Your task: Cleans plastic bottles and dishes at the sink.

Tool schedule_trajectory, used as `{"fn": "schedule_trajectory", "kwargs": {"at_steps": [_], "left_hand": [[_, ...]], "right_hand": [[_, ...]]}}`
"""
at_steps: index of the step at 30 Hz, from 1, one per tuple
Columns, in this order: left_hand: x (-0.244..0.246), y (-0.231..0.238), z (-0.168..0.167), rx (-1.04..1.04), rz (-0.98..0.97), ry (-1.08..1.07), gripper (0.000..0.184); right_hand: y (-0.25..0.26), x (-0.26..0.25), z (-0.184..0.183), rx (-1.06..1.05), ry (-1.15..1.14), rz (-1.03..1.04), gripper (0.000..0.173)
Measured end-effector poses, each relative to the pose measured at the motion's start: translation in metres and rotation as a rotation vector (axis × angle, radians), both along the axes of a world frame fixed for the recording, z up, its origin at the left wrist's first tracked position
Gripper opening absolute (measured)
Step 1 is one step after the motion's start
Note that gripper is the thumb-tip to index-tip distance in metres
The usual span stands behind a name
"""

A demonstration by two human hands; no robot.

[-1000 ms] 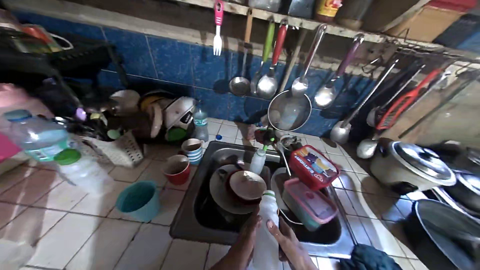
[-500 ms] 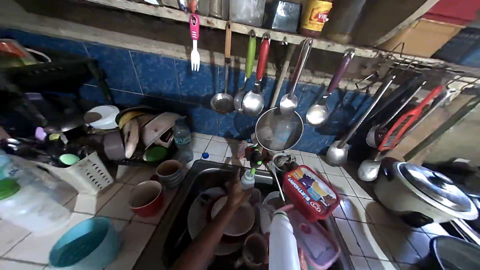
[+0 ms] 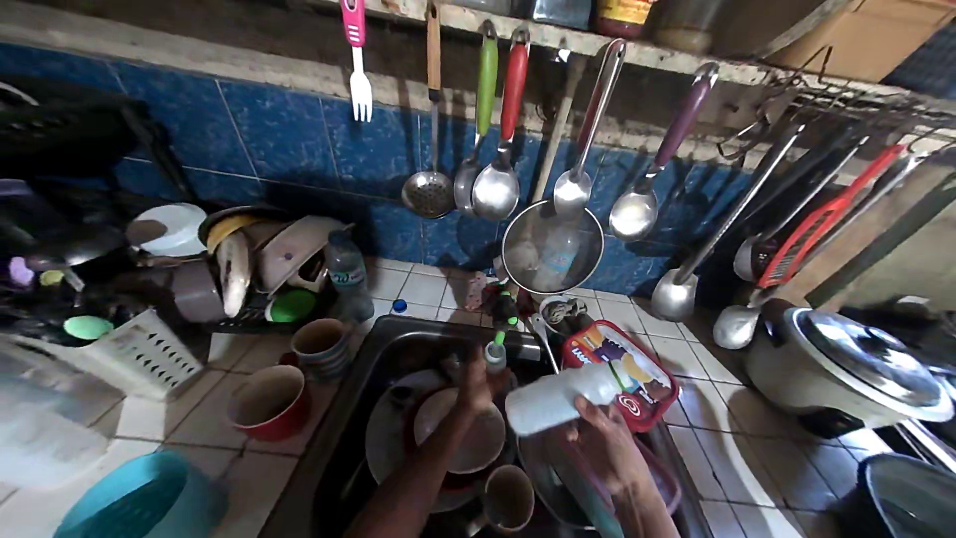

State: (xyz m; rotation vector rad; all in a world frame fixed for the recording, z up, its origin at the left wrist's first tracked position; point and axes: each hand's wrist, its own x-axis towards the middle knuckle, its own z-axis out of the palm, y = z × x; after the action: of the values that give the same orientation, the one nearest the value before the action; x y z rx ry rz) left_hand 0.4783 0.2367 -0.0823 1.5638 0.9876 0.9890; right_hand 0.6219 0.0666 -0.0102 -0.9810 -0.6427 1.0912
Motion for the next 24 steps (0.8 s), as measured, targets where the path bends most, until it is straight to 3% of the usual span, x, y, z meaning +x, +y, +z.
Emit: {"fn": "schedule_trajectory", "kwargs": {"at_steps": [5,9,12,19,24], "left_hand": [[-0.003,0.003,0.0,-0.002,-0.012,0.027,0.073],[-0.005,0.005,-0.005,0.052,-0.026,-0.004,0.072],[-0.006,0.006,-0.007,0.096,-0.034,-0.036,0.073],[-0.012,0.006,-0.008,0.103,-0.048,-0.042,0.074],[-0.032,-0.002,0.005,0.15,0.057,-0.179,0.068]], "right_hand": [[0.062,0.006,0.002,0.003,-0.175,-0.17,0.055],[0.095,0.003,-0.014,-0.025,-0.278,-0.181,0.066],[0.106,0.0,-0.027,-0.14,-0.412,-0.145,0.077],[0.112,-0.01,-0.035,-0.374,-0.856,-0.074,0.081],[0.116,-0.024,-0.034,-0.453,-0.933,0.041,0.079]]}}
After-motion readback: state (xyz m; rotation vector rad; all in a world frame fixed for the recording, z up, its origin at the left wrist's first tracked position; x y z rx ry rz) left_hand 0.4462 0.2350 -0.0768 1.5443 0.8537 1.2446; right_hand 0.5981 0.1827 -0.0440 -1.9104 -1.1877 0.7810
